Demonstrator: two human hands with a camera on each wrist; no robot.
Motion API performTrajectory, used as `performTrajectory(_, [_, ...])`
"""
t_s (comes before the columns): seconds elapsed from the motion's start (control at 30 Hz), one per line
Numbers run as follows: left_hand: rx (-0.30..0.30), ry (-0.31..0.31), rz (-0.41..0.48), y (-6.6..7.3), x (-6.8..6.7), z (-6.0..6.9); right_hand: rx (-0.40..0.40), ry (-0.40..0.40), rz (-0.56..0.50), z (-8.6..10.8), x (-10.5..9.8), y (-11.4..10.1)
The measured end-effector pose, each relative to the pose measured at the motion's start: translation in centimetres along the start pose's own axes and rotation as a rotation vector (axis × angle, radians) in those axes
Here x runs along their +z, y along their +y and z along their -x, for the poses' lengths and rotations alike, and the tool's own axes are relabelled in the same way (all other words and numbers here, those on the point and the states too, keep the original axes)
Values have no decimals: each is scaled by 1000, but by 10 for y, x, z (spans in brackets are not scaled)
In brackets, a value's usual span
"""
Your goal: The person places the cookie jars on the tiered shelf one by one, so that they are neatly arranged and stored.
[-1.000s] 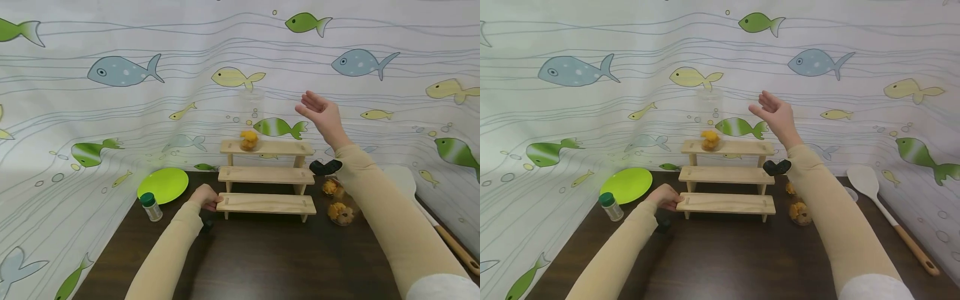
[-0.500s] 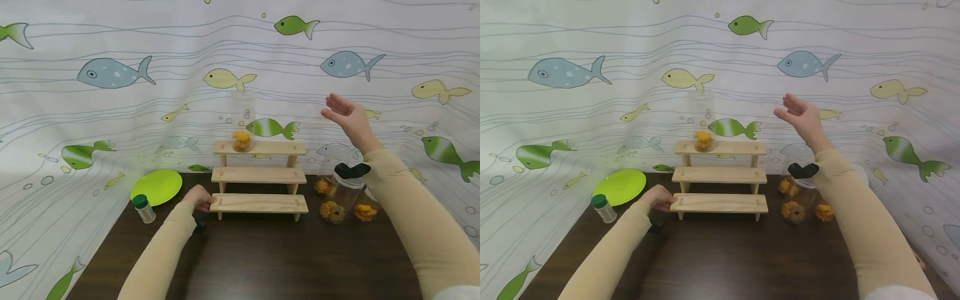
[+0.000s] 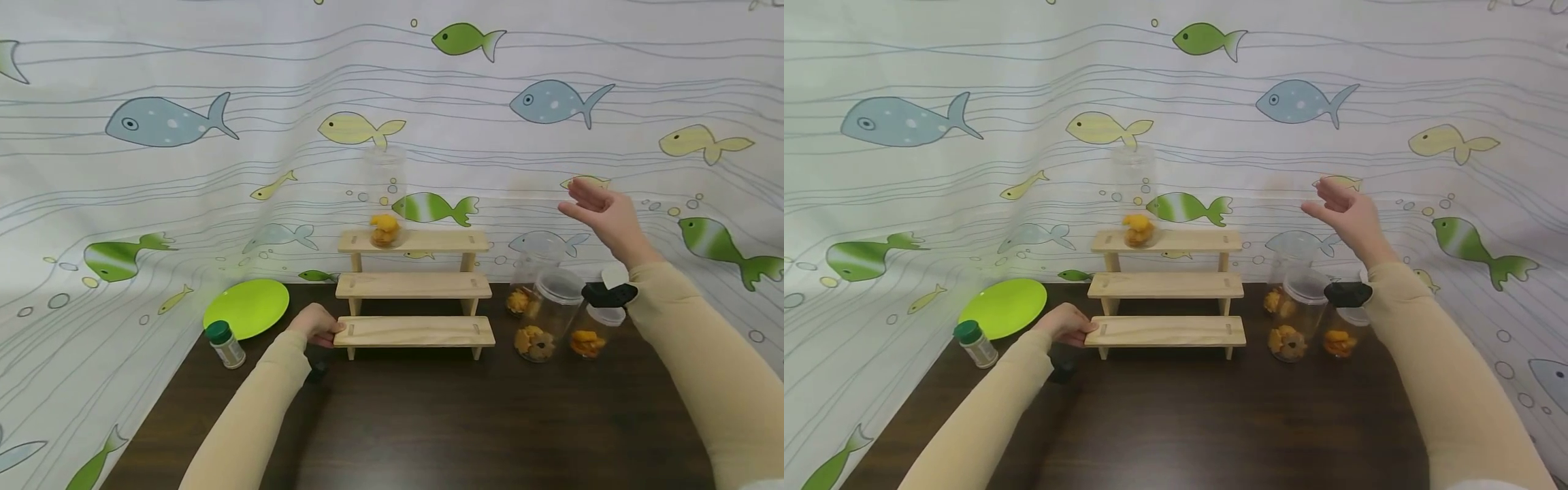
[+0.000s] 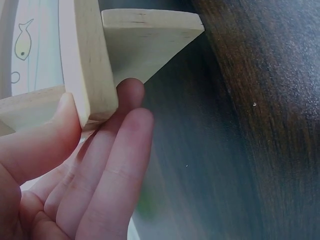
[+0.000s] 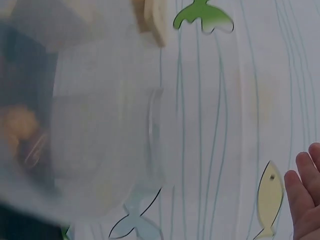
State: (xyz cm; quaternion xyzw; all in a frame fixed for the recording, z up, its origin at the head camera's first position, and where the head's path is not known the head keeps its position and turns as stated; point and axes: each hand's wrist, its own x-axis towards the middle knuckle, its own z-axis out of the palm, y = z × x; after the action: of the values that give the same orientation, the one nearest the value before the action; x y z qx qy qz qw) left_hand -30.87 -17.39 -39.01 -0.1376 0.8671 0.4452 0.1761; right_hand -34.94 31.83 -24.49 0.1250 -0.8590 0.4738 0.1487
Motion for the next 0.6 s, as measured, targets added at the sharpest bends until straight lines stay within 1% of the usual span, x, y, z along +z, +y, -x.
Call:
performTrajectory(0.13, [-3,-1,-1,-1,1,1,57,-18,53,5,-11,21])
performTrajectory(0.27, [-2,-3,-8,-2,2,1,119,-63,100,10,-19,43])
performTrajectory(0.37, [4,-3,-15,-1,3,2,148,-97,117,12,-21,57])
performTrajectory(0.47, [7,2,-17,2,3,4,152,-121,119,12,-20,69])
performTrajectory(0.6, [6,8,-20,4,2,6,144,-139,104,10,-13,81])
